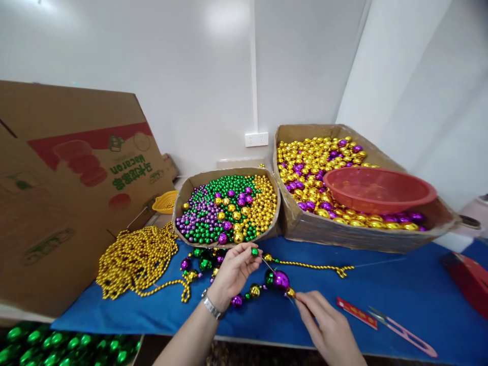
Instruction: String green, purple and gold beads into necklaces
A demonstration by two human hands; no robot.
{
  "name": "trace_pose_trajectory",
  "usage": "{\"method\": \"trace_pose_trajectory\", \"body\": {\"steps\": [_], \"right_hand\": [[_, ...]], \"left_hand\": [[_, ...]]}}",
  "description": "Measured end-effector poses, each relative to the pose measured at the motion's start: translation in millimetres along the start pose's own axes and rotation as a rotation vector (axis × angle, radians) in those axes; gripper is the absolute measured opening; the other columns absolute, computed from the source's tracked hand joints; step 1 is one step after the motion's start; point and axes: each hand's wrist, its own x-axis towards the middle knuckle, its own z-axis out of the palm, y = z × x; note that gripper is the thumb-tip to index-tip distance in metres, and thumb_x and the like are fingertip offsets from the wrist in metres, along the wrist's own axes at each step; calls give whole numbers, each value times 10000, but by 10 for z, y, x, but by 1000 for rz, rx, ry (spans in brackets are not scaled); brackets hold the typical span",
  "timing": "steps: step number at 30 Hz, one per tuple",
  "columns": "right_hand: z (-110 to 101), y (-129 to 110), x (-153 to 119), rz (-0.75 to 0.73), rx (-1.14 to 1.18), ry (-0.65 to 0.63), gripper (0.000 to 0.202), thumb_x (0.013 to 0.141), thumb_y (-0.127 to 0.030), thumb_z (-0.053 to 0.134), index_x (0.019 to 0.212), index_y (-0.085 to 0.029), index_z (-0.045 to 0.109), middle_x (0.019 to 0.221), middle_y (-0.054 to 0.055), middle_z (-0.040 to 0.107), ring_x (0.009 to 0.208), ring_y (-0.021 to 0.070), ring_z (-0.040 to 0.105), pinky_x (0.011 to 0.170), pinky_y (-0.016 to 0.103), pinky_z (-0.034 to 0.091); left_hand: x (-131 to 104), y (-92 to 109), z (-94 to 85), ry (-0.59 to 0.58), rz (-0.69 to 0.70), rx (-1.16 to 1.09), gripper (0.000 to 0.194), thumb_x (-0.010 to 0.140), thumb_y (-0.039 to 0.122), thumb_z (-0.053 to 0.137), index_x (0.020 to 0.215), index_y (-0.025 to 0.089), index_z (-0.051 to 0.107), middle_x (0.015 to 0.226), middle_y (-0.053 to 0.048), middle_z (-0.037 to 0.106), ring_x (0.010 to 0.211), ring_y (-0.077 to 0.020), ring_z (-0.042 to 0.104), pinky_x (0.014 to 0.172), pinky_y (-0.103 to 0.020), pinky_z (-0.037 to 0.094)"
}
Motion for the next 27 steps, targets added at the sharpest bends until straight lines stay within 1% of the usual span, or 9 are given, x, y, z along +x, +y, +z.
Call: {"method": "trace_pose_trajectory", "body": {"steps": [4,8,11,14,17,19,21,24,27], "right_hand": [[-7,10,-10,-9,-17,19,200,949,-252,390,983,-208,582,813,41,628,706,142,639,618,228,498],[-16,11,-6,-13,-20,16,220,948,-271,387,978,-206,594,811,44,636,708,145,645,618,230,503],[-45,20,14,-4,-36,9,238,946,-294,386,964,-212,608,806,46,643,700,147,649,614,231,509],[-87,65,41,57,-54,11,242,944,-318,384,977,-218,602,833,54,653,735,159,653,654,249,520],[-105,173,30,181,-30,11,213,933,-334,404,1004,-211,563,870,60,663,784,168,657,694,268,530],[-88,280,-17,269,11,-14,197,923,-332,419,1019,-205,535,904,63,668,806,167,662,707,271,538],[-50,400,-88,322,59,-54,195,915,-319,415,1034,-199,514,937,69,672,829,167,668,725,278,545],[7,565,-197,333,82,-100,206,897,-277,389,1034,-189,515,941,76,678,833,175,675,730,297,554],[7,639,-243,329,46,-98,250,875,-250,375,1047,-184,545,960,86,675,865,198,668,751,342,551]], "left_hand": [[0,-18,-3,-32,0,5,215,769,247,688,925,101,660,856,-88,681,712,-122,646,619,-190,507],[-5,-29,0,-49,15,68,232,762,277,692,917,107,664,849,-87,677,702,-126,637,611,-202,495],[-18,-41,41,-26,73,208,269,752,332,694,909,115,665,821,-74,669,688,-133,633,612,-226,491],[-27,-90,145,-7,163,403,321,741,373,691,957,140,643,834,-59,667,677,-134,623,623,-248,499],[-10,-226,275,-48,186,534,312,745,395,675,932,149,629,797,-45,667,628,-118,590,601,-241,491],[20,-372,337,-90,199,613,280,761,398,653,867,138,645,748,-43,664,604,-114,573,575,-228,472],[56,-542,368,-123,237,700,260,788,386,621,849,137,668,759,-56,676,625,-128,586,568,-229,464],[104,-754,380,-165,368,854,202,815,336,592,855,163,690,856,-75,700,767,-168,630,682,-266,489],[139,-815,408,-237,480,988,173,830,296,576,817,174,698,867,-76,705,834,-177,633,785,-285,476]]}}
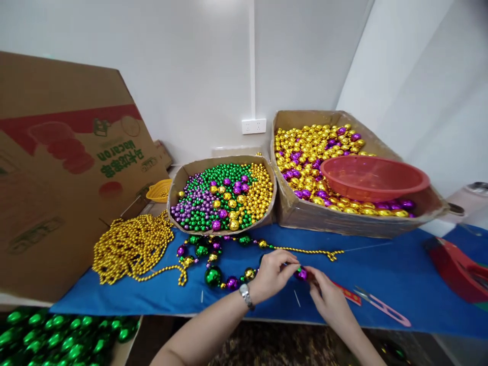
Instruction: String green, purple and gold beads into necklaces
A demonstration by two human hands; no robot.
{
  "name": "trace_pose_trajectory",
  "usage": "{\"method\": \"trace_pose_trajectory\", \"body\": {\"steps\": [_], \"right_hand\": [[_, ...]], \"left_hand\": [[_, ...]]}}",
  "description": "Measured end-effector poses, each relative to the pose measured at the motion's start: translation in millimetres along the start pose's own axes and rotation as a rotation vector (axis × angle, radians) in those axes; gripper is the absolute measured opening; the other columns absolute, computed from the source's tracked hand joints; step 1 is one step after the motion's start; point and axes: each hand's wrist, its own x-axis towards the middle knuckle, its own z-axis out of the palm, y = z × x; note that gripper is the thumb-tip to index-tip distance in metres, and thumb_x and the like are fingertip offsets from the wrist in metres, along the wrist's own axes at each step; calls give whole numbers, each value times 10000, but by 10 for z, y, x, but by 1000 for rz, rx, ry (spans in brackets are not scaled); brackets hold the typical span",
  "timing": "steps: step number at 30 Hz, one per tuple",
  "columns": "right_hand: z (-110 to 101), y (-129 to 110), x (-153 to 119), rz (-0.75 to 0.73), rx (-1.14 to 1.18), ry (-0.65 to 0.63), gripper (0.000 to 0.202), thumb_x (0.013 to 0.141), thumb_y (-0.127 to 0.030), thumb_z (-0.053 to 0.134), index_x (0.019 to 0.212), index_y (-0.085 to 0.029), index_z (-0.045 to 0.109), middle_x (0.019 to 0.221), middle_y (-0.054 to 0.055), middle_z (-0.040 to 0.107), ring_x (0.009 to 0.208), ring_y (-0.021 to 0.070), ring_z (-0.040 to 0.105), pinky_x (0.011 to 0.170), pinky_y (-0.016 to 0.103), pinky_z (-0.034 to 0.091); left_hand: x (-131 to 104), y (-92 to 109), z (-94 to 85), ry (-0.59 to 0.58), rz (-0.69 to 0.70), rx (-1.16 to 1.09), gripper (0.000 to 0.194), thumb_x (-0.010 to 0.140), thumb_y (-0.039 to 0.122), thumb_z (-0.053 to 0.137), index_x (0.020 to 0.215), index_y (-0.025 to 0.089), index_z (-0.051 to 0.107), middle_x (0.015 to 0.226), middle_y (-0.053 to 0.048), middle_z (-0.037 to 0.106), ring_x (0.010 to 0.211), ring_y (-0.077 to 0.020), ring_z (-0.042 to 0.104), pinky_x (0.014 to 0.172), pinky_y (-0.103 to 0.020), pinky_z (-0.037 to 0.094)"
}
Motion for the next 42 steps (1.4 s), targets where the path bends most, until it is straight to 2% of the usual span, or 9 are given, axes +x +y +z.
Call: {"method": "trace_pose_trajectory", "body": {"steps": [5,9,13,16,22,26,31,36,42], "right_hand": [[-96,-199,70,-46,-30,34,333,903,-332,417,1181,-195,539,1136,103,621,1035,203,605,882,345,494],[-97,-373,178,-116,-21,35,316,925,-378,387,1071,-209,611,1020,83,675,925,195,652,813,312,518],[-79,-332,202,-65,-24,54,346,937,-403,342,955,-215,632,903,66,706,790,190,685,710,293,541],[-128,-262,173,5,-27,77,336,942,-396,331,973,-212,612,738,26,697,616,158,679,574,242,535],[-294,-270,138,110,-17,114,340,936,-410,334,1021,-196,583,584,-20,603,473,125,609,490,201,498],[-339,-306,127,156,-3,107,339,920,-426,356,1017,-205,594,598,-15,612,476,128,605,485,204,494],[-341,-313,117,170,-13,117,350,917,-441,358,1011,-210,603,592,-13,613,472,133,607,477,204,489],[-340,-273,120,173,-15,127,371,919,-464,348,1026,-213,599,596,-10,612,473,130,607,466,190,480],[-278,-276,146,148,37,113,369,923,-440,342,1099,-198,557,673,0,631,568,136,645,553,205,513]], "left_hand": [[174,153,-96,-84,-25,23,213,830,329,573,817,159,700,797,-65,702,733,-161,622,689,-251,468],[266,257,-175,-84,-78,-70,236,814,358,587,813,146,690,792,-63,697,707,-160,614,643,-240,466],[120,214,-180,-15,-115,-70,233,842,357,550,898,158,658,833,-61,684,723,-158,610,642,-243,475],[-124,97,-126,14,-73,117,214,899,306,456,963,177,615,865,-60,661,770,-156,603,690,-255,483],[-473,-196,110,-481,213,894,319,865,91,394,1171,111,482,1072,-158,580,788,-201,596,589,-294,490],[-443,-351,219,-536,234,1122,254,876,102,373,1088,67,508,1021,-183,560,738,-215,581,493,-289,449],[-487,-310,227,-572,214,1086,184,866,102,373,935,113,543,824,-127,556,734,-226,540,502,-302,423],[-448,1,-114,-408,227,980,229,830,125,448,1030,174,547,914,-118,582,781,-244,525,572,-351,421],[193,218,-932,8,27,989,326,883,130,389,1162,202,540,1190,-126,545,1056,-286,481,881,-417,409]]}}
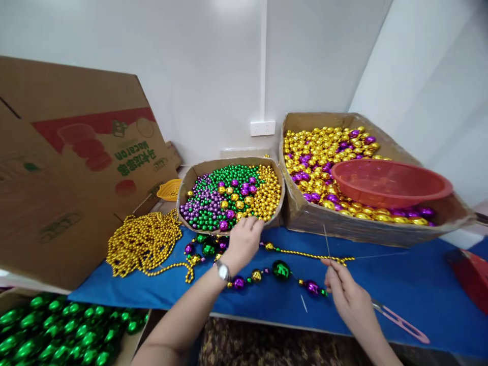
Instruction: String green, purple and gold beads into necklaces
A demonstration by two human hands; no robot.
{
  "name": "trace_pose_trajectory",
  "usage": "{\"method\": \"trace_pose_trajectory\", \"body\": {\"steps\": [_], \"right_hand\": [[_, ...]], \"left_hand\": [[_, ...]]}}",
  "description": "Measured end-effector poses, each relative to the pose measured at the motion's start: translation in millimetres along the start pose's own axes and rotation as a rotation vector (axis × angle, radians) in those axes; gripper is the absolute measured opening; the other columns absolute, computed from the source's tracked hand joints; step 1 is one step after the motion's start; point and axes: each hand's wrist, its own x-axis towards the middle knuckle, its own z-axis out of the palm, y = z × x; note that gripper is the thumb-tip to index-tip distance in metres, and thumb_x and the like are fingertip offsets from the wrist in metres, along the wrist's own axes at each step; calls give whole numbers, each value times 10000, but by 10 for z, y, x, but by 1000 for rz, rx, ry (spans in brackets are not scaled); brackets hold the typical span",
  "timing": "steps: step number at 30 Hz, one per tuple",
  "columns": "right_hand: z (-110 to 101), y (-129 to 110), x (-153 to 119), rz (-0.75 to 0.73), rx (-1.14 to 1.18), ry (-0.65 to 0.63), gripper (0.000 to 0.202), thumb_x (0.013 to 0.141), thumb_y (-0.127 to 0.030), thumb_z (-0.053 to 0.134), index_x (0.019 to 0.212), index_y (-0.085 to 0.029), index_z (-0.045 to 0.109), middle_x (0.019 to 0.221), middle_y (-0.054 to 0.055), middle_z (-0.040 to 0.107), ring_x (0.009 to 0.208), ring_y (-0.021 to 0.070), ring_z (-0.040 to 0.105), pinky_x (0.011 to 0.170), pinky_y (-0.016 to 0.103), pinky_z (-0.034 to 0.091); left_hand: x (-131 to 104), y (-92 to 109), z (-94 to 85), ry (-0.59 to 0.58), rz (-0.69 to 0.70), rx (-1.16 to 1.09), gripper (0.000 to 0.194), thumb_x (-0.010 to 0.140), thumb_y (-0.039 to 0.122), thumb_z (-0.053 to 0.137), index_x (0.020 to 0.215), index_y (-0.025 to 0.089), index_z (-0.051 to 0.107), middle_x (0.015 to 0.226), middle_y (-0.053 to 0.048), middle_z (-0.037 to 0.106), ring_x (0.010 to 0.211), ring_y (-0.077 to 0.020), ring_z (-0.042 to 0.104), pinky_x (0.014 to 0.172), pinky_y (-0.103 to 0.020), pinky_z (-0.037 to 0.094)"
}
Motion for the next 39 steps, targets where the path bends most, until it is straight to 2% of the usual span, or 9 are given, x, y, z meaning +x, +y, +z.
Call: {"method": "trace_pose_trajectory", "body": {"steps": [5,11,16,22,25,28,32,35,39], "right_hand": [[-74,-211,53,19,158,-57,327,926,-428,362,1028,-192,564,707,13,633,605,132,656,585,208,513],[-311,-528,226,46,351,-76,322,918,-449,400,1038,-194,556,688,1,616,575,120,622,552,209,516],[-472,-585,353,-13,336,26,282,919,-433,421,1012,-207,563,673,-5,616,585,122,605,558,220,507],[-758,-66,497,27,40,382,366,947,-459,310,1062,-188,528,850,59,656,564,119,580,535,243,491],[-1020,361,503,119,-130,439,425,939,-483,286,1085,-172,536,784,59,630,583,144,592,534,255,474],[-1263,815,404,223,-341,316,383,908,-470,356,957,-187,609,872,77,650,586,145,610,549,269,474],[-1406,1287,186,385,-627,53,280,882,-387,480,768,-185,636,710,33,631,559,137,587,542,276,467],[-1334,1439,160,447,-782,-94,214,895,-343,535,917,-146,615,811,14,628,650,117,599,608,285,503],[-1018,1427,462,340,-873,-210,293,914,-329,522,1161,-173,535,1097,58,589,863,152,610,734,339,526]], "left_hand": [[110,110,58,126,6,-483,272,869,246,502,1117,204,607,1189,-103,575,1112,-258,495,979,-389,376],[2,771,453,-315,129,-1196,326,856,363,533,1120,186,607,1097,-84,648,990,-200,587,881,-313,440],[139,936,634,-578,-20,-1567,434,821,518,530,997,126,592,807,-60,647,711,-146,602,701,-271,458],[167,788,809,-554,-69,-1349,411,796,524,555,867,122,607,610,3,557,516,-82,448,518,-200,343],[189,722,812,-523,-91,-1314,367,791,495,575,786,129,598,562,17,531,516,-86,441,517,-202,333],[252,687,739,-481,-199,-1438,326,776,469,603,762,146,564,578,11,553,533,-97,471,544,-214,366],[374,694,609,-460,-270,-1599,294,748,428,649,748,150,555,715,-22,588,629,-117,529,629,-249,430],[469,730,545,-416,-286,-1601,264,731,391,671,731,146,573,667,13,527,546,-77,446,566,-221,404],[570,796,485,-367,-299,-1534,259,721,386,680,719,142,590,580,43,461,483,-56,362,477,-191,314]]}}
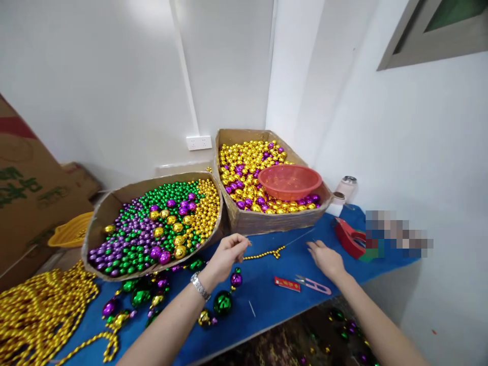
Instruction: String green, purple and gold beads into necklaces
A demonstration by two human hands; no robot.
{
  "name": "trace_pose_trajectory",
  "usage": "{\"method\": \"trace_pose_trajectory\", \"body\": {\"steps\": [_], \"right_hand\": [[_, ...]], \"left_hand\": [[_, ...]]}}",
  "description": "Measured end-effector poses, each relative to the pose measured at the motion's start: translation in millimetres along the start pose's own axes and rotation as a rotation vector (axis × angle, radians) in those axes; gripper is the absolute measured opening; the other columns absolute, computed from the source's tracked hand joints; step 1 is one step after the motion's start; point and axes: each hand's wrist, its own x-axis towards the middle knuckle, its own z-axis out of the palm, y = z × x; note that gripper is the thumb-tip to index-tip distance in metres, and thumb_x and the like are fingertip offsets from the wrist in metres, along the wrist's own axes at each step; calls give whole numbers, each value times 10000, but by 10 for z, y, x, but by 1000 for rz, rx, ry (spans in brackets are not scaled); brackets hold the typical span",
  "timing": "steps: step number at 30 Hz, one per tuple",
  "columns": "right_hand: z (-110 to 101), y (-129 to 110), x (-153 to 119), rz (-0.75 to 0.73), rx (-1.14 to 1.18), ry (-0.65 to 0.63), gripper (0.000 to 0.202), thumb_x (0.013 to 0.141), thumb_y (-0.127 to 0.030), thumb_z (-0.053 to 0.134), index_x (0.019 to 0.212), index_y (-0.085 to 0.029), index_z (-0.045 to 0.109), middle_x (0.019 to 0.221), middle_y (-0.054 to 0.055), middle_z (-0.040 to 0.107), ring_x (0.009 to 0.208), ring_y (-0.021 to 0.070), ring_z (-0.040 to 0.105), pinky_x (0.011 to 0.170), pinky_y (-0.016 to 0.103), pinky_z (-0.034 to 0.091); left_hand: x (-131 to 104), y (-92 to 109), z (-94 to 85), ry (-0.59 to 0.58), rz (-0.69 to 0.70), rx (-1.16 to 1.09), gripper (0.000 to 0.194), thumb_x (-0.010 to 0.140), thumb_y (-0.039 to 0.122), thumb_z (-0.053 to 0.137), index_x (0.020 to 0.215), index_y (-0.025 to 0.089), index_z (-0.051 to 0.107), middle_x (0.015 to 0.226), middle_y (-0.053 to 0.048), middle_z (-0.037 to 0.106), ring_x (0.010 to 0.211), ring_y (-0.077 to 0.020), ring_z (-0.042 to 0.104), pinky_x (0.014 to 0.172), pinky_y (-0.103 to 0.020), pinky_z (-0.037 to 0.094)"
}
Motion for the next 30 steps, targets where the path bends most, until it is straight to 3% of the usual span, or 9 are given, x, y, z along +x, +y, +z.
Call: {"method": "trace_pose_trajectory", "body": {"steps": [5,8,10,13,15,19,21,24,30], "right_hand": [[22,-442,356,-168,-55,-17,315,900,-312,548,1183,-175,526,1177,71,557,957,183,593,794,380,514],[-25,-498,410,-201,-60,-38,282,897,-313,553,1136,-164,551,1129,62,579,931,174,602,778,366,517],[-111,-481,400,-210,-47,-49,269,900,-327,548,1111,-160,561,1076,53,599,877,156,613,745,343,524],[-352,-471,323,-271,-1,-50,221,928,-309,496,1051,-146,581,932,35,642,771,137,632,683,309,525],[-585,-508,218,-373,47,-34,201,946,-245,424,1018,-163,592,879,37,671,771,151,650,690,296,514],[-1110,-698,-109,-607,149,4,298,904,-203,400,1177,-216,518,1104,55,654,955,173,638,820,288,480],[-1329,-840,-278,-778,209,69,342,901,-220,382,1229,-204,477,1157,72,630,998,189,626,844,312,479],[-1524,-1091,-464,-977,216,224,340,915,-220,343,1230,-195,466,1120,78,644,928,188,648,760,313,505],[-1567,-1540,-545,-1139,-43,494,373,870,-100,333,1196,-168,503,766,42,658,676,186,596,570,285,409]], "left_hand": [[8,109,14,69,-22,112,331,711,447,675,687,125,604,651,12,536,446,-28,296,423,-194,195],[-9,140,-42,112,-27,139,338,689,452,691,691,121,619,676,4,563,434,-20,284,417,-195,183],[-15,141,-97,134,-14,105,329,688,450,690,689,132,607,637,18,544,439,-29,326,431,-189,241],[-9,133,-176,164,15,39,308,685,432,693,669,150,570,591,40,501,460,-48,396,473,-198,325],[-5,141,-206,198,32,48,306,670,421,706,648,149,566,590,42,493,460,-46,390,455,-195,301],[-27,205,-167,276,8,138,331,629,446,727,631,136,611,541,45,483,429,-34,308,409,-203,192],[-44,236,-107,290,13,158,340,622,452,729,633,127,631,526,34,507,429,-38,318,416,-208,209],[-56,243,-9,254,41,152,350,621,452,725,638,111,648,553,2,561,476,-63,402,458,-211,291],[-97,249,96,60,73,195,313,588,398,743,590,105,632,534,30,542,521,-66,404,502,-206,309]]}}
